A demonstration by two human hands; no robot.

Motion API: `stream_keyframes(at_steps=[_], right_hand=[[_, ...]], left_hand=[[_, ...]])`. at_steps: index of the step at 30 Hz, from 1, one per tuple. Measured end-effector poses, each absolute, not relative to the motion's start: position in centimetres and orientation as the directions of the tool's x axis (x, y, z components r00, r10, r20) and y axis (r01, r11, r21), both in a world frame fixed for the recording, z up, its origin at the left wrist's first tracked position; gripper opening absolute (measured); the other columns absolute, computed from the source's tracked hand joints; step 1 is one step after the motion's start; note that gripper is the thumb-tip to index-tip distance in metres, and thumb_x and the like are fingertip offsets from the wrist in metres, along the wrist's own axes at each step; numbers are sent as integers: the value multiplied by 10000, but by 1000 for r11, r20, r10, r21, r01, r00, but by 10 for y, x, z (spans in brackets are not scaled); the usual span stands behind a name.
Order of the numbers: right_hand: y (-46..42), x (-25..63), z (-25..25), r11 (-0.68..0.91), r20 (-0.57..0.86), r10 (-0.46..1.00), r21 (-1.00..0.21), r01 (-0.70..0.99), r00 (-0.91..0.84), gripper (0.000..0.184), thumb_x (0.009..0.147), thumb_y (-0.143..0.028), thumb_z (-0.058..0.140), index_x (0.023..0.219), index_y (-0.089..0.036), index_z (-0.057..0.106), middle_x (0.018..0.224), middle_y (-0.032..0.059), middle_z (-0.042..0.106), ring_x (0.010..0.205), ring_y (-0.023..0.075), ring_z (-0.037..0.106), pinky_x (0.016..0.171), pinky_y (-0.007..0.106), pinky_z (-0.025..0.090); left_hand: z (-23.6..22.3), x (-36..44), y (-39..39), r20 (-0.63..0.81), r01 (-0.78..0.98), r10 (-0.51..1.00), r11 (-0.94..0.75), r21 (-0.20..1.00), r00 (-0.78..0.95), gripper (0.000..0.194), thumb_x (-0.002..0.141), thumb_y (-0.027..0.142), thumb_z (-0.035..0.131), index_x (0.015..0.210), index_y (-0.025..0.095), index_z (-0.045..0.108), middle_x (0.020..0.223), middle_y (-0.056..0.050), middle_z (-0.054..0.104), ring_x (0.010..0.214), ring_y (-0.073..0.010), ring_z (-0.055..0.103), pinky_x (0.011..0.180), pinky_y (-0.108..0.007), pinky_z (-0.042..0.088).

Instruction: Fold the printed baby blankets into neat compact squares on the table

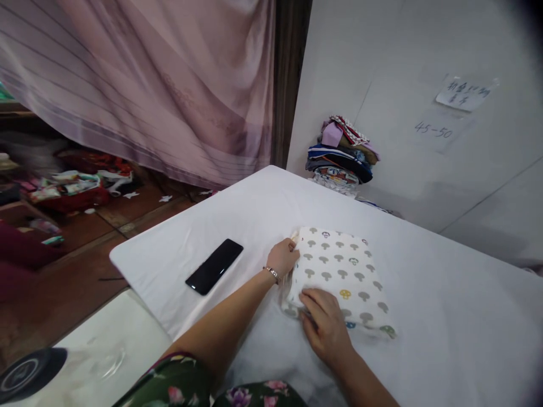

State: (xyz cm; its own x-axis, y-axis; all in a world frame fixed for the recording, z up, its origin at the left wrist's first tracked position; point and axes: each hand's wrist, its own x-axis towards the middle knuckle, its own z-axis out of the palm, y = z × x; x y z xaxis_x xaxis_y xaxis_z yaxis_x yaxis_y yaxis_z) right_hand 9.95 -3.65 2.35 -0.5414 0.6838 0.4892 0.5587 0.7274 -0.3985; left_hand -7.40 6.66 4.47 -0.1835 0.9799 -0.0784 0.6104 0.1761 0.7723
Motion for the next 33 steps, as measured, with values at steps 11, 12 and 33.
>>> stream_keyframes(at_steps=[11,12,33], right_hand=[[-35,99,23,726,496,684,-388,567,-536,360,839,-140,474,1187,-202,546,1116,103,593,1038,241,534,872,426,434],[-35,99,23,726,495,683,-386,569,-536,352,843,-143,473,1182,-197,550,1113,104,594,1037,237,533,873,421,431],[-38,98,25,736,470,677,-399,548,-567,344,842,-119,471,1169,-177,560,1159,114,584,1076,236,523,903,435,464]], left_hand=[[37,-84,75,-223,365,972,232,901,-67,256,757,423,575,789,170,561,639,21,575,476,-76,453,484,-213,357],[40,-86,74,-259,325,966,251,912,-19,316,777,481,534,766,166,546,623,22,562,437,-65,417,447,-211,329],[53,-94,55,-223,808,964,16,588,143,135,679,298,517,648,174,563,650,-8,580,642,-154,528,532,-245,309]])
